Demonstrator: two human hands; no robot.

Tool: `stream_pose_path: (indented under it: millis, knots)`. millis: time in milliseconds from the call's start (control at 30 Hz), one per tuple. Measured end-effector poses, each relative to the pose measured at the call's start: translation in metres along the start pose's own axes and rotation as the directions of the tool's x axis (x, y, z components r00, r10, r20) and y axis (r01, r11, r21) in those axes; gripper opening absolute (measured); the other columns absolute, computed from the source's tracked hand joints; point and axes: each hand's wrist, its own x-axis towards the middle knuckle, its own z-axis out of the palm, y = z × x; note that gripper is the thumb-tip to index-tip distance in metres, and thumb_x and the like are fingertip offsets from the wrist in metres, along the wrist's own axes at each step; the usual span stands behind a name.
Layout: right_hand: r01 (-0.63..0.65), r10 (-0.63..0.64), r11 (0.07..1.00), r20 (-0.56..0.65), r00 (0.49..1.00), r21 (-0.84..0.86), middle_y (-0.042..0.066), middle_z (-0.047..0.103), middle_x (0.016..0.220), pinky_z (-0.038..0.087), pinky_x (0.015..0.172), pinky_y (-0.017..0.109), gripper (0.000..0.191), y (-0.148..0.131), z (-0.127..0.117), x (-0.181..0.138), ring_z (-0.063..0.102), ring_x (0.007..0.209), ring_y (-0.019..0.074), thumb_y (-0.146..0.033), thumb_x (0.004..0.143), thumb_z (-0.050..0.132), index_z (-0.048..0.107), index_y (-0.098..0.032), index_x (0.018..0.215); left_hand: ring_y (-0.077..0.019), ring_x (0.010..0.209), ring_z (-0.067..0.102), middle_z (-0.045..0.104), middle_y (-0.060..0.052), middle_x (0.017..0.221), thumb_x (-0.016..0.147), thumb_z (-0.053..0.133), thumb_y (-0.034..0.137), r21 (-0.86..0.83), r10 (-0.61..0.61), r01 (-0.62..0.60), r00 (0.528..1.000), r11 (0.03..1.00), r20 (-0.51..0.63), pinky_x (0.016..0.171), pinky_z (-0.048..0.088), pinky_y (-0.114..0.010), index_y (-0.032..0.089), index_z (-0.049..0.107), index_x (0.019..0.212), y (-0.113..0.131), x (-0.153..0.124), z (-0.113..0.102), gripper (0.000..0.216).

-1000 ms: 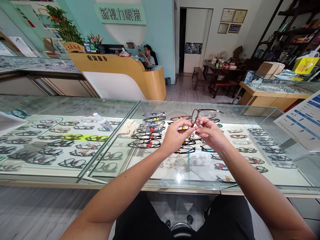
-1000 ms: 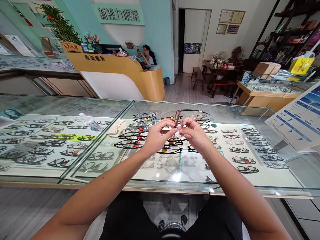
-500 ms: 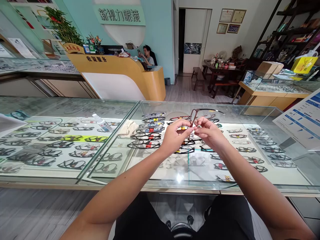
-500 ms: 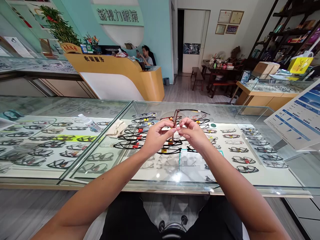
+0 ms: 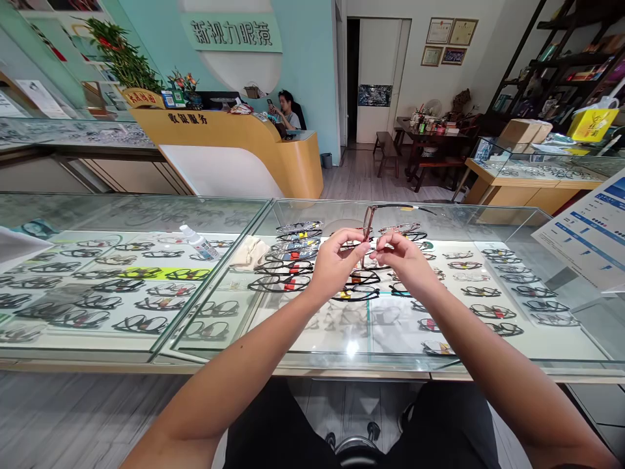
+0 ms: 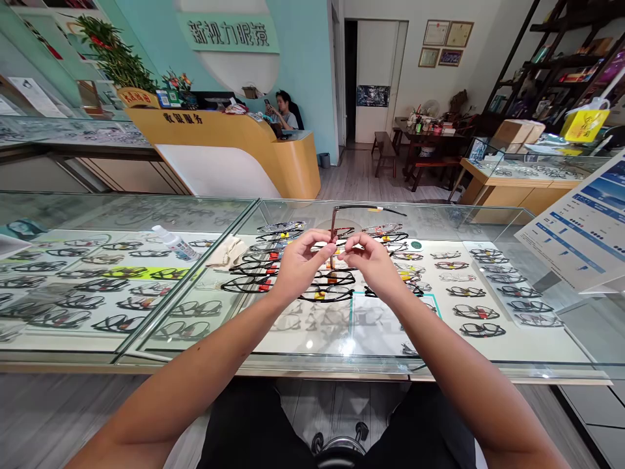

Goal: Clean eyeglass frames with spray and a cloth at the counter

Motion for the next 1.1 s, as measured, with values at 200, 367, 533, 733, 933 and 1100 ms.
stream_pose_path:
  millis: [200, 367, 533, 733, 933, 1100]
  knots:
    - [0.281, -0.259, 0.911, 0.111, 0.959, -0.301, 0.006, 0.066, 0.123, 0.055, 0.100, 0.041, 0.023, 0.000, 0.003, -0.005, 0.068, 0.113, 0.0237, -0.041, 0.093, 0.083, 0.074, -0.028, 0.110, -0.0286, 0.130, 0.067, 0.073, -0.013, 0.127, 0.085, 0.090, 0.050, -0.113, -0.027, 0.036, 0.997, 0.993, 0.077, 0.091, 0.062, -0.035, 0.021, 0.079, 0.093, -0.002, 0.003, 0.001, 0.033]
    - [0.264, -0.232, 0.913, 0.136, 0.963, -0.310, 0.006, 0.071, 0.120, 0.055, 0.104, 0.045, 0.035, 0.001, 0.007, -0.007, 0.070, 0.111, 0.0262, -0.047, 0.086, 0.091, 0.074, -0.028, 0.110, -0.0265, 0.127, 0.070, 0.074, -0.012, 0.127, 0.081, 0.095, 0.053, -0.186, -0.055, 0.071, 0.994, 0.980, 0.090, 0.111, 0.057, -0.044, 0.021, 0.080, 0.089, -0.004, 0.007, 0.000, 0.037]
    - [0.271, -0.256, 0.910, 0.089, 0.963, -0.313, 0.006, 0.076, 0.119, 0.056, 0.104, 0.045, 0.032, 0.008, 0.006, -0.005, 0.071, 0.110, 0.0271, -0.052, 0.091, 0.087, 0.077, -0.029, 0.110, -0.0276, 0.128, 0.071, 0.074, -0.014, 0.136, 0.090, 0.085, 0.061, -0.167, -0.079, 0.101, 0.988, 0.981, 0.133, 0.106, 0.061, -0.043, 0.021, 0.082, 0.098, 0.003, 0.005, -0.002, 0.041]
    - [0.373, -0.353, 0.805, 0.132, 0.926, -0.461, 0.007, 0.077, 0.125, 0.053, 0.106, 0.049, 0.024, 0.007, 0.002, -0.004, 0.068, 0.121, 0.0308, -0.050, 0.103, 0.072, 0.079, -0.034, 0.120, -0.0247, 0.118, 0.076, 0.078, -0.012, 0.134, 0.092, 0.080, 0.064, -0.162, -0.237, 0.254, 0.964, 0.953, 0.117, 0.094, 0.064, -0.037, 0.024, 0.077, 0.118, -0.002, 0.011, -0.011, 0.048]
    - [0.482, -0.400, 0.694, 0.270, 0.876, -0.535, 0.009, 0.077, 0.122, 0.052, 0.107, 0.051, 0.020, 0.000, 0.006, -0.014, 0.068, 0.118, 0.0333, -0.044, 0.107, 0.066, 0.076, -0.034, 0.121, -0.0176, 0.071, 0.064, 0.073, -0.005, 0.081, 0.102, 0.056, 0.074, 0.120, -0.153, 0.123, 0.946, 0.985, 0.285, 0.068, 0.053, -0.031, 0.018, 0.076, 0.088, -0.007, 0.017, -0.018, 0.061]
    - [0.510, -0.416, 0.640, 0.298, 0.859, -0.576, 0.010, 0.076, 0.130, 0.052, 0.111, 0.053, 0.021, 0.000, 0.008, -0.018, 0.067, 0.127, 0.0344, -0.044, 0.107, 0.065, 0.073, -0.035, 0.124, -0.0181, 0.071, 0.056, 0.061, -0.002, 0.072, 0.106, 0.051, 0.069, 0.291, -0.035, -0.059, 0.951, 0.955, 0.308, 0.065, 0.040, -0.030, 0.020, 0.066, 0.076, 0.007, 0.016, -0.021, 0.060]
